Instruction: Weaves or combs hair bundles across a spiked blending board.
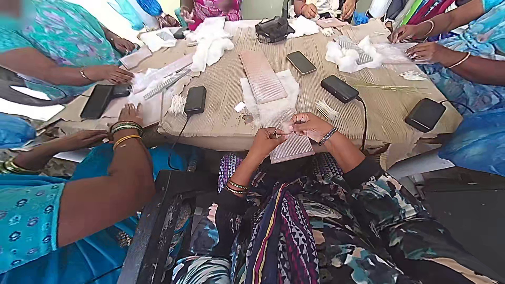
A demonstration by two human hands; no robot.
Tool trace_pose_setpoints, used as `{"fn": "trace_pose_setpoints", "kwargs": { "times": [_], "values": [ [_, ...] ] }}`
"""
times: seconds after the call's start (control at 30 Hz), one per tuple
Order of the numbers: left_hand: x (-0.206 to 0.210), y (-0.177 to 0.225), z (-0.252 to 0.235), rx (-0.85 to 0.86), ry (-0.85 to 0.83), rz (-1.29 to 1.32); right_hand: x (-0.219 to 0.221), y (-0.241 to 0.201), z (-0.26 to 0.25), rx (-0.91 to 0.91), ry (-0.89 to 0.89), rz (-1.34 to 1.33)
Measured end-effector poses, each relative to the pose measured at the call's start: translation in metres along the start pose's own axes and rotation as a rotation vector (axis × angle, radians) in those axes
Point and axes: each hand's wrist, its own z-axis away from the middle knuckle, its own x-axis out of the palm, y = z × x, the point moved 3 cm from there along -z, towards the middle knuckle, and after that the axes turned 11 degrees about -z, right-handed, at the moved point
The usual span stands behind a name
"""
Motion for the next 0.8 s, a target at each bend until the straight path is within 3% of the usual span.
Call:
{"fn": "trace_pose_setpoints", "kwargs": {
  "times": [0.17, 0.27, 0.33, 0.4, 0.5, 0.67, 0.8],
  "values": [
    [0.001, -0.002, -0.003, -0.092, 0.075, -0.040, 0.003, 0.002, 0.006, -0.062, 0.190, 0.093],
    [-0.004, -0.007, -0.005, -0.163, 0.085, -0.238, 0.001, 0.004, 0.001, -0.082, 0.363, 0.486],
    [-0.007, -0.006, -0.003, -0.192, 0.064, -0.415, 0.004, 0.000, -0.004, 0.010, 0.455, 0.813],
    [-0.007, 0.004, 0.008, -0.146, 0.110, -0.549, 0.006, 0.002, -0.004, 0.051, 0.509, 0.952],
    [0.000, 0.018, 0.027, -0.097, 0.101, -0.712, 0.006, 0.007, 0.001, 0.002, 0.556, 1.009],
    [0.021, 0.028, 0.037, -0.223, -0.006, -0.971, 0.004, 0.008, 0.008, -0.008, 0.554, 0.970],
    [0.033, 0.038, 0.039, -0.222, -0.036, -1.070, 0.005, 0.008, 0.012, -0.034, 0.547, 0.981]
  ]
}}
